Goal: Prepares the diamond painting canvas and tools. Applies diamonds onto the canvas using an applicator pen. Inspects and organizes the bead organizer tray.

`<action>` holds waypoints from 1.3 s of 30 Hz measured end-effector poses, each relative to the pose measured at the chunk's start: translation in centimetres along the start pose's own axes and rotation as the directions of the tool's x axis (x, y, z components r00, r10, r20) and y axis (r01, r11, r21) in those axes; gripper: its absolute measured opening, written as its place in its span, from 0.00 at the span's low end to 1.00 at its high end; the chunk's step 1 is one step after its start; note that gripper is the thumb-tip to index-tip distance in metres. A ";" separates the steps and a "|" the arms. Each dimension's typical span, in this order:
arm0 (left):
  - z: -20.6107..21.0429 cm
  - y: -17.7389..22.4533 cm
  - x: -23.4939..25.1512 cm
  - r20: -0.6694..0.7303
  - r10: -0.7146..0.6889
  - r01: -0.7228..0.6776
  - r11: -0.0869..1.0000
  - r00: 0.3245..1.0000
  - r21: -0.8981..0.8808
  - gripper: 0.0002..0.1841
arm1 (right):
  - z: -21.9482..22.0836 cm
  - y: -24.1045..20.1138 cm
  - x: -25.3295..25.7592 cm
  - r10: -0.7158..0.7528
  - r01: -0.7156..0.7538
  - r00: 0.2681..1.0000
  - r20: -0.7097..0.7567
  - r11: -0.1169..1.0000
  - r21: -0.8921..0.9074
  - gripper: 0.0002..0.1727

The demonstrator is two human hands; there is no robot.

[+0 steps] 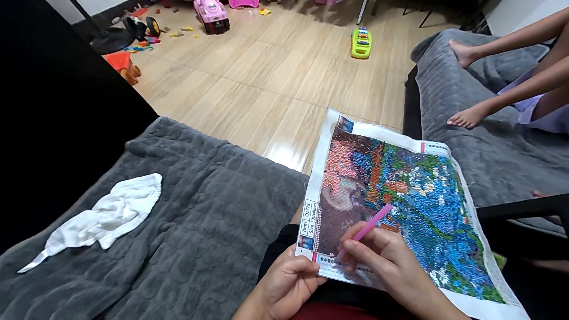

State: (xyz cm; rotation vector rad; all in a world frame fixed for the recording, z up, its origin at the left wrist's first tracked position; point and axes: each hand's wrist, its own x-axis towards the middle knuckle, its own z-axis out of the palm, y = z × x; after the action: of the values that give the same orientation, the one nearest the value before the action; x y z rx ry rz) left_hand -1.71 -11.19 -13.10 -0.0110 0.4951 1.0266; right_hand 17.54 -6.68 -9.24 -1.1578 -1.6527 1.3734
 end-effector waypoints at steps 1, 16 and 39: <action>0.0 0.0 0.0 0.006 0.000 0.000 1.000 1.000 -0.001 0.20 | 0.0 0.0 0.0 0.003 -0.003 1.000 -0.001 1.000 0.010 0.08; -0.6 1.1 0.9 0.132 0.049 -0.054 0.998 0.990 0.034 0.18 | 1.0 0.0 4.7 -0.201 0.173 0.940 -0.275 0.977 -0.123 0.07; 0.2 2.5 3.1 0.085 0.031 -0.034 0.999 0.996 0.041 0.21 | 1.7 1.5 5.1 -0.267 0.208 0.936 -0.229 0.945 -0.251 0.07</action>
State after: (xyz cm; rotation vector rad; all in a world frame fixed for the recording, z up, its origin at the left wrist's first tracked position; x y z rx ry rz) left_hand -2.40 -7.33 -13.64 0.0779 0.4411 1.0437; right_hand 14.47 -2.52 -11.18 -1.1609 -1.7192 0.8608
